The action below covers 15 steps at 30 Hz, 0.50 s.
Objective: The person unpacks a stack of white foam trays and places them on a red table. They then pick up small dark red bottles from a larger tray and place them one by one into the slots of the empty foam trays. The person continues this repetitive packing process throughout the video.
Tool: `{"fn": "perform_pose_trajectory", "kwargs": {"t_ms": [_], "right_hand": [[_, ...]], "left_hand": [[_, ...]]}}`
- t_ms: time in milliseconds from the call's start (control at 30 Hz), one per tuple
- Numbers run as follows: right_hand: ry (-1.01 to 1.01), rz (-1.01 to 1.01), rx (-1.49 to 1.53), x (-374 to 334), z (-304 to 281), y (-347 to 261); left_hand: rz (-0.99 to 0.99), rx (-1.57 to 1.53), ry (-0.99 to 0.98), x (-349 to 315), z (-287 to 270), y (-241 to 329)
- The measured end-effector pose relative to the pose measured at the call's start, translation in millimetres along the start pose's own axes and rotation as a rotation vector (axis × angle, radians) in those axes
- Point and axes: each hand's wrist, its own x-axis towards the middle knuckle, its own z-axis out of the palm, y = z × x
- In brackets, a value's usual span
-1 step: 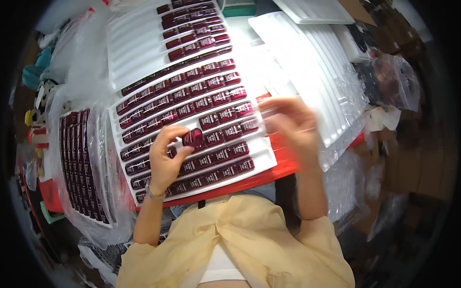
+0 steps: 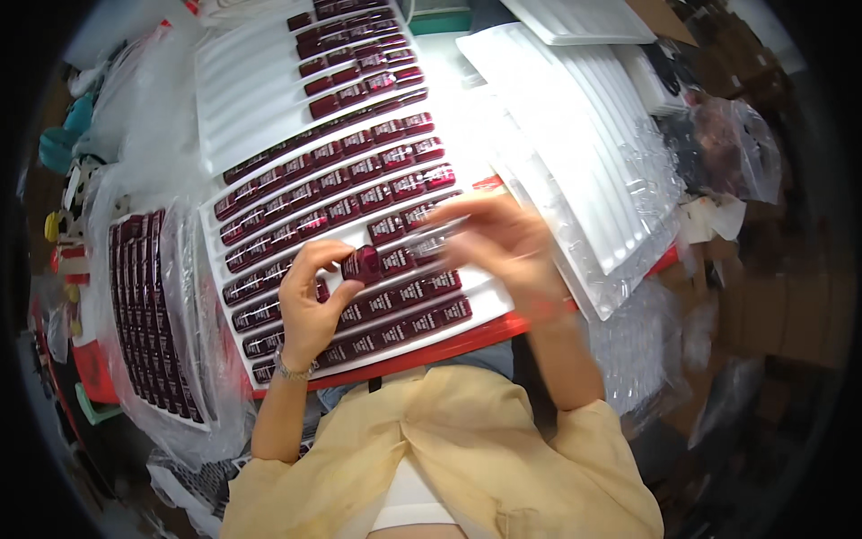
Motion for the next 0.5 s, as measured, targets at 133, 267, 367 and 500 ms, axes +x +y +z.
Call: {"fn": "perform_pose_trajectory", "kwargs": {"t_ms": [133, 267, 367, 500], "right_hand": [[-0.116, -0.030, -0.335, 3.8, 43.3, 29.8], [0.108, -0.265, -0.955, 15.6, -30.3, 20.6], [0.572, -0.142, -1.532, 13.6, -144.9, 6.4], [0.635, 0.159, -1.813, -8.4, -217.6, 21.9]], "left_hand": [[-0.039, -0.279, 0.070, -5.2, 15.9, -3.4], [0.035, 0.354, 0.136, 1.0, 1.6, -10.9], [0.055, 0.679, 0.084, 9.9, 2.0, -17.7], [0.080, 0.775, 0.058, 12.1, 9.7, -24.8]]}}
